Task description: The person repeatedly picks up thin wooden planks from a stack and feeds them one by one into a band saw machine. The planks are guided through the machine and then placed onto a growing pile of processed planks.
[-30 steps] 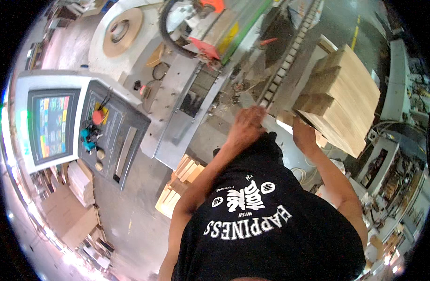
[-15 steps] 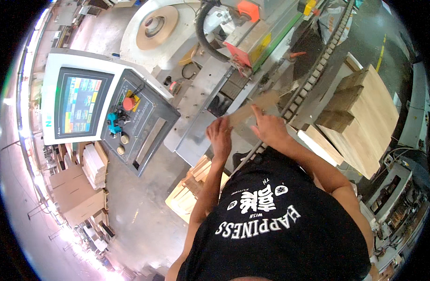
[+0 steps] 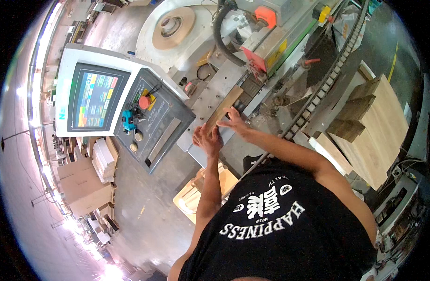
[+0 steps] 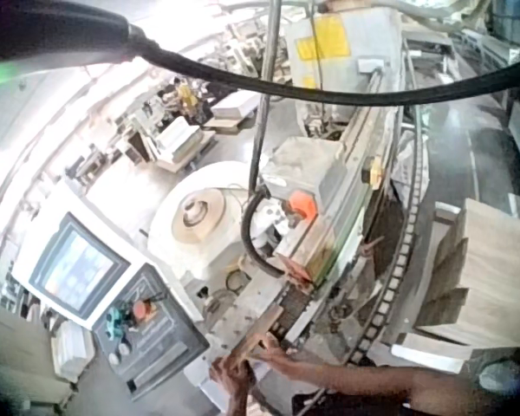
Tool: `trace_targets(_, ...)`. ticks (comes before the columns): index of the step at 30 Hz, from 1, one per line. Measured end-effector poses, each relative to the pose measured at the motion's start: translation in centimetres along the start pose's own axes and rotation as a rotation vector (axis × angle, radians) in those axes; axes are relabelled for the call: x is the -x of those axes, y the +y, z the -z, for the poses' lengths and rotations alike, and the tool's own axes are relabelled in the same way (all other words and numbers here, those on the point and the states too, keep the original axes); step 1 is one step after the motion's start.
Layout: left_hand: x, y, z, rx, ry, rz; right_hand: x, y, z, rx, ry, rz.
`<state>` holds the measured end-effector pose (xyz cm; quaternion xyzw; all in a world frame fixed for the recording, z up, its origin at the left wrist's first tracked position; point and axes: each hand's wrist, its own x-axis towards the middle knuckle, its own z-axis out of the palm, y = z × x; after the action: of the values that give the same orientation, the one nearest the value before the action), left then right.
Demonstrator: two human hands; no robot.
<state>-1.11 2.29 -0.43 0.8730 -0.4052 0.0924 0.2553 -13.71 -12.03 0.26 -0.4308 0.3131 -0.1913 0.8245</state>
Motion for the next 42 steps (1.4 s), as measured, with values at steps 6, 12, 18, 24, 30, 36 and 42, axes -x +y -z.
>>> trace_targets(6, 0.1, -1.3, 0.7, -0.141, 0.024, -0.003, 1.3, -1.2, -1.3, -0.019, -0.048, 0.071)
trace_targets(12, -0.7, 0.7, -1.3, -0.056, -0.038, 0.034, 0.7, -1.5, 0.3, -0.125, 0.017, 0.096)
trace_targets(18, -2.6, 6.0, -3.8, -0.074, -0.063, 0.020, -1.1, -3.6, 3.9, -0.345, 0.113, 0.166)
trace_targets(24, -4.7, 9.4, -6.9, -0.083, -0.095, -0.068, -3.1, -4.7, 7.5, -0.362, 0.225, 0.225)
trace_targets(30, -7.4, 13.7, -9.6, -0.120, -0.119, -0.207, -0.6, -5.5, 9.4, -0.080, 0.257, 0.299)
trace_targets(36, -12.3, 14.5, -9.1, -0.266, -0.199, -0.405, 14.8, -5.2, 13.9, 0.639, 0.283, 0.210)
trace_targets(42, -6.7, 10.3, -6.2, -0.123, -0.098, -0.371, 29.7, -4.5, 21.6, 1.266, 0.655, -0.039)
